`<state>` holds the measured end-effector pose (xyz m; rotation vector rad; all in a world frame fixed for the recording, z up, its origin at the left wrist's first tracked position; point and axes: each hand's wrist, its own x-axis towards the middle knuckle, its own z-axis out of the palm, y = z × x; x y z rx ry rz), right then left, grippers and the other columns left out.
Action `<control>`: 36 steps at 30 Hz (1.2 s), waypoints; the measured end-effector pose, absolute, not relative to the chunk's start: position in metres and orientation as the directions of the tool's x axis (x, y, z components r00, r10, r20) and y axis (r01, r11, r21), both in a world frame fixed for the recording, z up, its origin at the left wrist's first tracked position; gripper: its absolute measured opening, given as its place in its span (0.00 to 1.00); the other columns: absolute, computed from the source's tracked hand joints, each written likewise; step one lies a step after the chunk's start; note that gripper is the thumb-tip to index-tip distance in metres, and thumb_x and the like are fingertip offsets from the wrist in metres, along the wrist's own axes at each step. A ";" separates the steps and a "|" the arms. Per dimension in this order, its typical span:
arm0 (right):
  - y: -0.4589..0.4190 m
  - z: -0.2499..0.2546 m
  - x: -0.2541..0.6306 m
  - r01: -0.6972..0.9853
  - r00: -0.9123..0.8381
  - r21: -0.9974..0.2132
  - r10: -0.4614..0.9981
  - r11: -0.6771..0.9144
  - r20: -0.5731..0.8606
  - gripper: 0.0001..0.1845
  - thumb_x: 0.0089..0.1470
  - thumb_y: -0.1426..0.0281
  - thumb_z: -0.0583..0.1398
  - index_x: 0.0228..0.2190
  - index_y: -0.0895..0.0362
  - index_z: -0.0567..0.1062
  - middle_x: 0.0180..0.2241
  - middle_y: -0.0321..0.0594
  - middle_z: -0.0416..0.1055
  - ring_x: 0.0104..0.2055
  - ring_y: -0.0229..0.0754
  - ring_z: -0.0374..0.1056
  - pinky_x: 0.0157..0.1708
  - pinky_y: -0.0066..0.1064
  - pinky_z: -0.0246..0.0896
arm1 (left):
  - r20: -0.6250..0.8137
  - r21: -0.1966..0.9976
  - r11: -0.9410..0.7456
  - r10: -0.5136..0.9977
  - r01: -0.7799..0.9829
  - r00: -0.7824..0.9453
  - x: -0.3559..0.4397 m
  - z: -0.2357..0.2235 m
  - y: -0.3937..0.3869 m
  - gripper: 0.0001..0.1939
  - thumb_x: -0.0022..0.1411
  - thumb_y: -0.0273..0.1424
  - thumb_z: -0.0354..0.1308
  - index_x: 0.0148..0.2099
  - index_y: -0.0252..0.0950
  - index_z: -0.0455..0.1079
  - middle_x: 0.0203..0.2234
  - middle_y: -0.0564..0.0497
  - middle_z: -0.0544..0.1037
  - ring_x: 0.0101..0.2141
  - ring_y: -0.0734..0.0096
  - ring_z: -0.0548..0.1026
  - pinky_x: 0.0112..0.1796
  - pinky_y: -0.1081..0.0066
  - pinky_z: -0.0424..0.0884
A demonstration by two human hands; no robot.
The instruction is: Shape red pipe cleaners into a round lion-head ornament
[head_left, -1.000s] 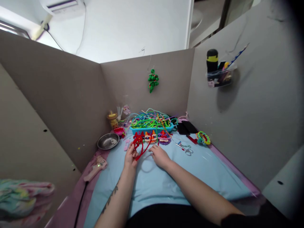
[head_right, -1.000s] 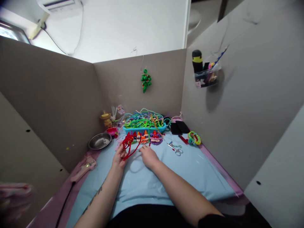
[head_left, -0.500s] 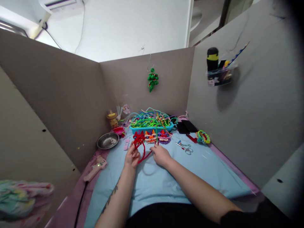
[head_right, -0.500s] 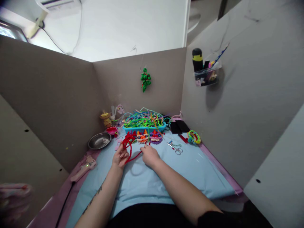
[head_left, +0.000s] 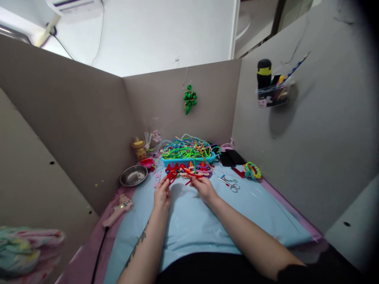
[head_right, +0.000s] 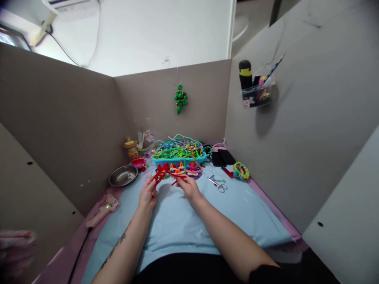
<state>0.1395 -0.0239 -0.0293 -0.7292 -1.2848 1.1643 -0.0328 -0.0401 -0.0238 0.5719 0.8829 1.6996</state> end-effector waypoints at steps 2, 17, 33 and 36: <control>-0.019 -0.030 0.140 -0.421 -0.039 -0.887 0.973 0.192 0.229 0.18 0.43 0.58 0.62 0.32 0.58 0.77 0.30 0.41 0.74 0.28 0.38 0.67 0.32 0.34 0.65 | -0.051 0.847 -0.097 0.964 -0.522 -0.262 -0.028 -0.023 -0.042 0.22 0.39 0.31 0.69 0.39 0.32 0.72 0.15 0.59 0.70 0.09 0.90 0.51 0.12 0.80 0.43; -0.013 -0.030 0.143 -0.458 0.188 -0.843 0.958 0.282 0.219 0.15 0.38 0.62 0.65 0.29 0.56 0.71 0.25 0.35 0.69 0.24 0.36 0.65 0.25 0.29 0.62 | 0.000 0.966 -0.019 0.997 -0.256 -0.072 -0.014 -0.021 -0.052 0.21 0.40 0.35 0.68 0.38 0.31 0.74 0.18 0.53 0.74 0.11 0.88 0.53 0.14 0.78 0.44; -0.041 -0.008 0.142 -0.148 -0.091 -0.939 0.941 0.312 0.327 0.11 0.42 0.63 0.61 0.26 0.56 0.67 0.21 0.32 0.65 0.22 0.36 0.59 0.24 0.29 0.54 | 0.109 0.985 -0.123 0.987 -0.122 -0.116 -0.012 -0.024 -0.051 0.22 0.45 0.37 0.66 0.42 0.32 0.73 0.30 0.45 0.79 0.25 0.71 0.75 0.22 0.78 0.63; -0.037 -0.011 0.142 -0.181 0.012 -0.937 0.953 0.299 0.301 0.12 0.42 0.62 0.61 0.27 0.56 0.67 0.18 0.30 0.63 0.21 0.35 0.58 0.22 0.28 0.52 | 0.120 0.986 -0.132 0.986 -0.103 -0.116 -0.011 -0.023 -0.052 0.22 0.44 0.38 0.65 0.41 0.31 0.73 0.29 0.45 0.79 0.26 0.71 0.75 0.23 0.78 0.65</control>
